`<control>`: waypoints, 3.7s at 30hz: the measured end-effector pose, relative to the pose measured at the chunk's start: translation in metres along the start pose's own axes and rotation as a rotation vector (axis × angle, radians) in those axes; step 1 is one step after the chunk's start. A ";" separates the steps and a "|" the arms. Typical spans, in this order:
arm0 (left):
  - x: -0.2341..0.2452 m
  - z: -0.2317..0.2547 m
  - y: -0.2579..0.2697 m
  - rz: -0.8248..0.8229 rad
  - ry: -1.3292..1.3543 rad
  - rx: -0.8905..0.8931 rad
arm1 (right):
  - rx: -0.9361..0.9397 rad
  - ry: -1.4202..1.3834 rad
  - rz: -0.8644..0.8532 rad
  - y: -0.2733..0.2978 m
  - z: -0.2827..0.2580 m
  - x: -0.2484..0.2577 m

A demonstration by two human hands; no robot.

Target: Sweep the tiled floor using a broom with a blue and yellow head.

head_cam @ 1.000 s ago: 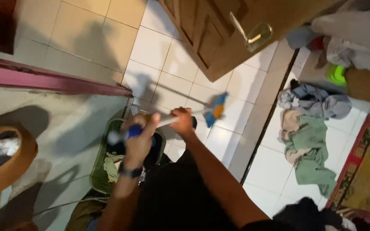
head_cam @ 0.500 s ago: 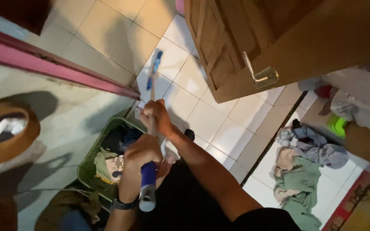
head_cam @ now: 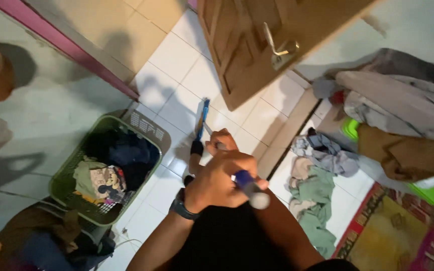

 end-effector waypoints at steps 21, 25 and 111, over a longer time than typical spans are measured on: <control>-0.155 -0.024 -0.160 -0.278 0.476 -0.124 | -0.379 0.456 -0.435 -0.007 0.017 0.299; -0.211 -0.077 -0.220 -0.225 0.451 -0.068 | -0.356 0.489 -0.367 -0.007 0.070 0.374; -0.006 -0.206 -0.102 0.212 -0.878 0.575 | -1.519 -0.656 0.191 0.068 0.140 0.222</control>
Point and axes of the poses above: each hand's wrist, its own y-axis away from the middle knuckle, its own x-axis out of the back of the hand, z = x × y, the point moved 3 cm from there along -y, towards the middle knuckle, and after that the axes turned 14 degrees about -z, right-handed, at the moved point
